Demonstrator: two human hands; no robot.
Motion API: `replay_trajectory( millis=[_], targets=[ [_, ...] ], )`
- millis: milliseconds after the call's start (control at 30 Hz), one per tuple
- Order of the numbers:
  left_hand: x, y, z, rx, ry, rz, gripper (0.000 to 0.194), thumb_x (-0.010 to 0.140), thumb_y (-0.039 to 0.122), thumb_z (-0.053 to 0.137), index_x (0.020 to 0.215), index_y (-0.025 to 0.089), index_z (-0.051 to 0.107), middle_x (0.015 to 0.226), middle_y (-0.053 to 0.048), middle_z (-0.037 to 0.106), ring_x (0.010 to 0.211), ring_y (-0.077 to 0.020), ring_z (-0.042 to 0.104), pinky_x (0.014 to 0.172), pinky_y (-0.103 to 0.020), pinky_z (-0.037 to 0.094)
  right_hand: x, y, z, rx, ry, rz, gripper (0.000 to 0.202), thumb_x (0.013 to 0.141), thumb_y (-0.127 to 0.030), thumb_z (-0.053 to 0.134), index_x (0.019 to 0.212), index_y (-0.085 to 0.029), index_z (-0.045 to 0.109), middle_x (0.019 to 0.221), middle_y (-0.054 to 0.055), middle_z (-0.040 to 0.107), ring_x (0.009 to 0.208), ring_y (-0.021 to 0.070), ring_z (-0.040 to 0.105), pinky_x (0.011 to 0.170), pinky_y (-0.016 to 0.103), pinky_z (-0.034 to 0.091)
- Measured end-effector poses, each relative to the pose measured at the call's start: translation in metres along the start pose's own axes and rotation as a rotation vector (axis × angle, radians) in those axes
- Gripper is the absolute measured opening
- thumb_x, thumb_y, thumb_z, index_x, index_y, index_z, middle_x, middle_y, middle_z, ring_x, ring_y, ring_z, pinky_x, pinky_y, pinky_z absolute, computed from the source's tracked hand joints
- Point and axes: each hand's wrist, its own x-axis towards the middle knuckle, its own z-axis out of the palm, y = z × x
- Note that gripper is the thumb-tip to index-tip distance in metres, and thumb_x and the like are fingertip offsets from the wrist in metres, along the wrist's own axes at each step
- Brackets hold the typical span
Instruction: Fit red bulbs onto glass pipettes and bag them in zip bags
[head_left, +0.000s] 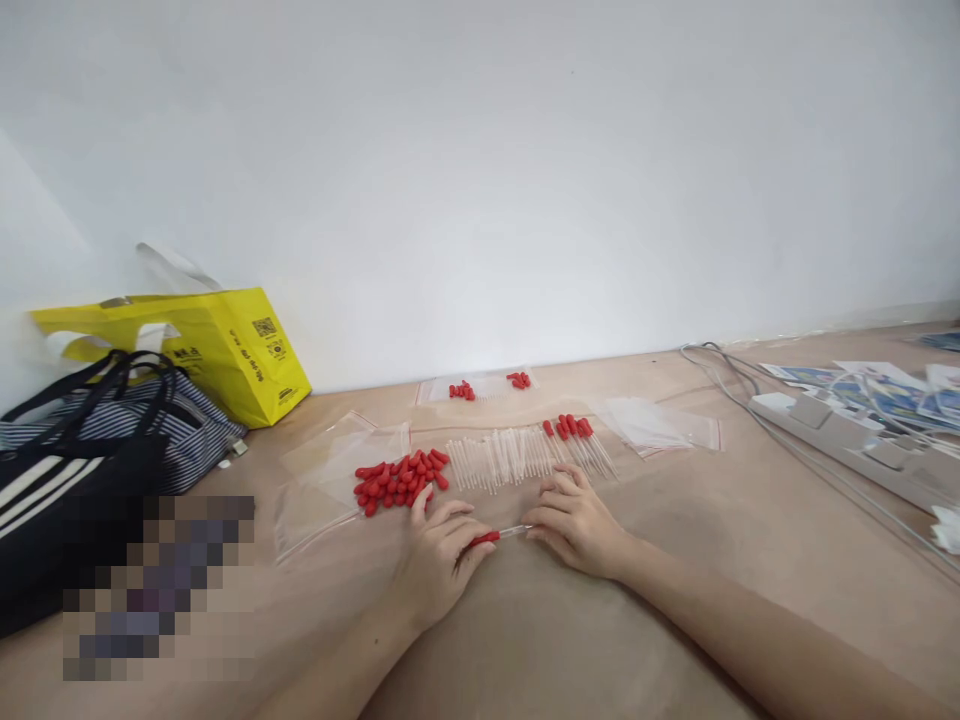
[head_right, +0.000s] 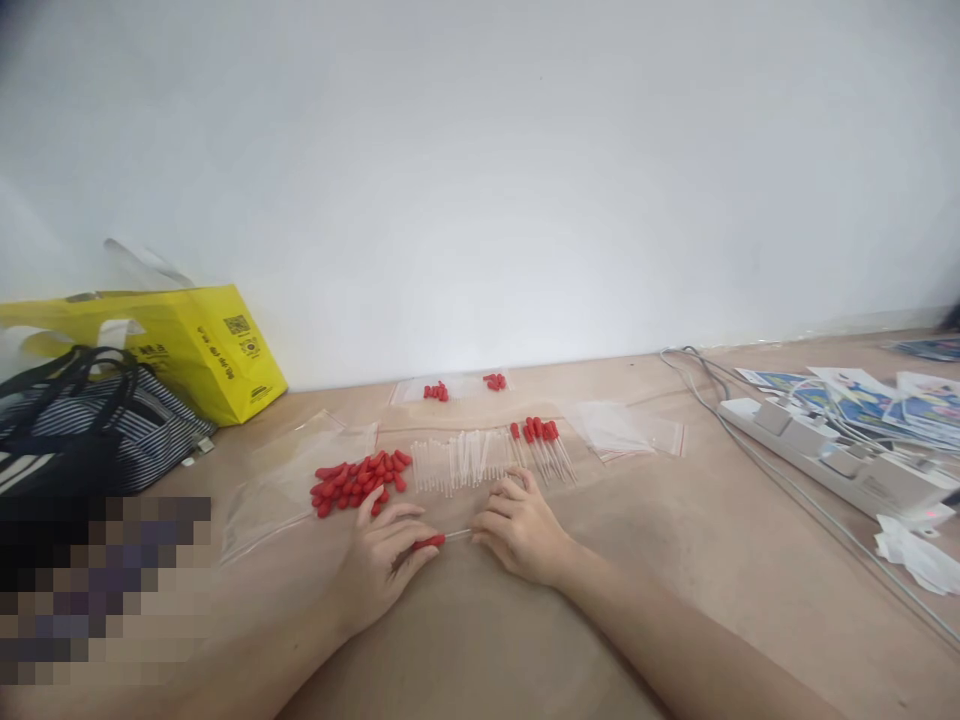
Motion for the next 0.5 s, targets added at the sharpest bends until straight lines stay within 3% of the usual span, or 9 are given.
replay_trajectory(
  millis=[133, 233, 333, 500],
  targets=[
    [-0.001, -0.002, 0.002, 0.057, 0.031, 0.012, 0.01, 0.08, 0.028, 0.053, 0.081, 0.027, 0.062, 0.081, 0.004, 0.068, 0.088, -0.0186, 0.056, 0.097, -0.047, 0.012, 0.0, -0.004, 0.002, -0.113, 0.022, 0.022, 0.009, 0.079, -0.023, 0.051, 0.078, -0.021, 0.06, 0.076, 0.0, 0.059, 0.082, 0.0151, 0.047, 0.092, 0.04, 0.02],
    [-0.004, -0.006, 0.003, 0.149, 0.018, -0.028, 0.024, 0.081, 0.029, 0.05, 0.104, 0.028, 0.056, 0.105, -0.002, 0.063, 0.101, -0.0218, 0.051, 0.096, -0.048, 0.017, 0.0, 0.0, 0.002, -0.206, 0.038, 0.099, 0.013, 0.08, -0.022, 0.049, 0.075, -0.021, 0.061, 0.073, 0.0, 0.06, 0.08, 0.015, 0.047, 0.092, 0.041, 0.017],
    [-0.005, -0.01, 0.003, 0.196, 0.001, -0.089, 0.039, 0.08, 0.029, 0.049, 0.119, 0.024, 0.044, 0.114, -0.006, 0.057, 0.107, -0.0235, 0.046, 0.095, -0.048, 0.021, -0.002, 0.013, -0.001, -0.332, 0.071, 0.323, 0.017, 0.08, -0.022, 0.046, 0.073, -0.021, 0.062, 0.07, 0.001, 0.061, 0.078, 0.0157, 0.048, 0.088, 0.039, 0.017],
    [-0.003, -0.01, 0.005, 0.193, -0.046, -0.093, 0.03, 0.079, 0.027, 0.049, 0.109, 0.025, 0.051, 0.109, -0.005, 0.058, 0.105, -0.0236, 0.047, 0.095, -0.049, 0.022, 0.0, 0.041, -0.002, -0.49, 0.047, 0.768, 0.022, 0.08, -0.028, 0.044, 0.071, -0.022, 0.063, 0.073, 0.003, 0.065, 0.079, 0.0191, 0.049, 0.078, 0.035, 0.02]
  ],
)
